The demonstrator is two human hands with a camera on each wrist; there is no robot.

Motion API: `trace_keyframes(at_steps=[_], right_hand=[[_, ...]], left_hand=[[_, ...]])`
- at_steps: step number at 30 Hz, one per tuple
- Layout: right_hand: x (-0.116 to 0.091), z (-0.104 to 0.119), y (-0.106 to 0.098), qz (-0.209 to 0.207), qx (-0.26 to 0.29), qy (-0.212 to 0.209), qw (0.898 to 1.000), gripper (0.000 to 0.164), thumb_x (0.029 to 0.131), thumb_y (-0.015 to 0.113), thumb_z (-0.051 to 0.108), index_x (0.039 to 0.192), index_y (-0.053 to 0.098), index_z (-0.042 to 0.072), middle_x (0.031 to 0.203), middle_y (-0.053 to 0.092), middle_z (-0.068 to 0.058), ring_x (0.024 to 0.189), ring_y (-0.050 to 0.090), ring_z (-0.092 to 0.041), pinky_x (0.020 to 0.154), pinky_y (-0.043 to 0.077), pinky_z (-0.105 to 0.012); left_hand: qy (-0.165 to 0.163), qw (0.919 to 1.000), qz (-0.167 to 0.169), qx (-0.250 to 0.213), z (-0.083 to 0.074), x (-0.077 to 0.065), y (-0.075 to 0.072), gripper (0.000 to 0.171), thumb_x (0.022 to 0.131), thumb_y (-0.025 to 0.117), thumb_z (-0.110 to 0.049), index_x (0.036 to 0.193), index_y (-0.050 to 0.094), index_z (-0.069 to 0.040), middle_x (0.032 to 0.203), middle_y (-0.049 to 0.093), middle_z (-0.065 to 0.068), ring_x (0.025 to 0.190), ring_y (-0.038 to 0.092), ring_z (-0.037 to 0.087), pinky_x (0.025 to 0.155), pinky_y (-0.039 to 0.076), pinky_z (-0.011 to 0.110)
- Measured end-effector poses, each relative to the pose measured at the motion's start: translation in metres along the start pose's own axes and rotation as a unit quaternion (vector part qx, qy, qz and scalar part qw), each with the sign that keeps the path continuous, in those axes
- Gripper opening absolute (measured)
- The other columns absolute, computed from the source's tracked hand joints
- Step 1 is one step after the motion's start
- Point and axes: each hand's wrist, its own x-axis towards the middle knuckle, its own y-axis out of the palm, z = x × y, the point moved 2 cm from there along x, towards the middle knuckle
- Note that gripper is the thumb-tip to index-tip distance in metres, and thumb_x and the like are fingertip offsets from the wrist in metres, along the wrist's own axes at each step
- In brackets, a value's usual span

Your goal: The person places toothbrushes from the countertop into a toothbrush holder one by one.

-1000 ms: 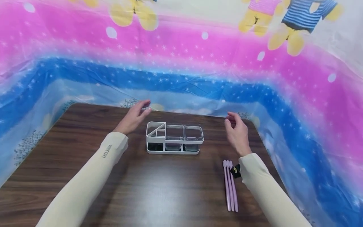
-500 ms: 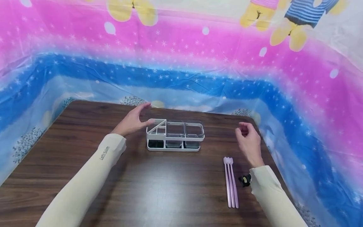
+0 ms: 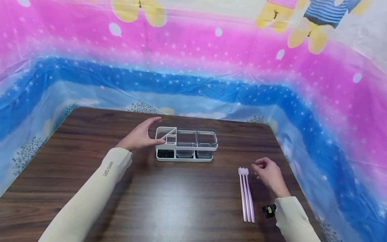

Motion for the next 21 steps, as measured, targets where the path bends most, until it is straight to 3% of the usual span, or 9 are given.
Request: trace_keyframes(at_steps=[9, 17, 21], right_hand=[[-0.003, -0.027, 0.018, 0.055, -0.010, 0.074, 0.996, 0.024, 0.087, 0.064, 0.015, 0.098, 0.056, -0.004, 0.076, 0.059, -0.009, 0.064, 0.060, -0.019, 0.055, 0.049, -0.032], [-0.005, -0.035, 0.025, 0.068, -0.033, 0.096, 0.992, 0.024, 0.086, 0.066, 0.017, 0.095, 0.056, -0.003, 0.074, 0.060, -0.009, 0.059, 0.057, -0.018, 0.052, 0.046, -0.031], [-0.005, -0.036, 0.028, 0.073, -0.040, 0.096, 0.992, 0.022, 0.086, 0.066, 0.017, 0.093, 0.057, -0.002, 0.071, 0.058, -0.008, 0.058, 0.056, -0.018, 0.051, 0.045, -0.031]], left_hand=[[-0.014, 0.9995, 0.002, -0.027, 0.003, -0.005, 0.006, 0.100, 0.068, 0.081, -0.050, 0.146, 0.030, -0.011, 0.142, 0.040, 0.008, 0.133, 0.032, 0.029, 0.105, 0.026, 0.052], [0.010, 0.9995, 0.009, -0.030, 0.001, -0.006, 0.010, 0.096, 0.069, 0.083, -0.042, 0.143, 0.034, -0.006, 0.142, 0.040, 0.011, 0.130, 0.036, 0.030, 0.104, 0.027, 0.050], [0.004, 0.9992, 0.018, -0.037, 0.002, -0.009, 0.012, 0.097, 0.069, 0.082, -0.045, 0.144, 0.033, -0.007, 0.142, 0.039, 0.012, 0.123, 0.042, 0.035, 0.100, 0.033, 0.052]])
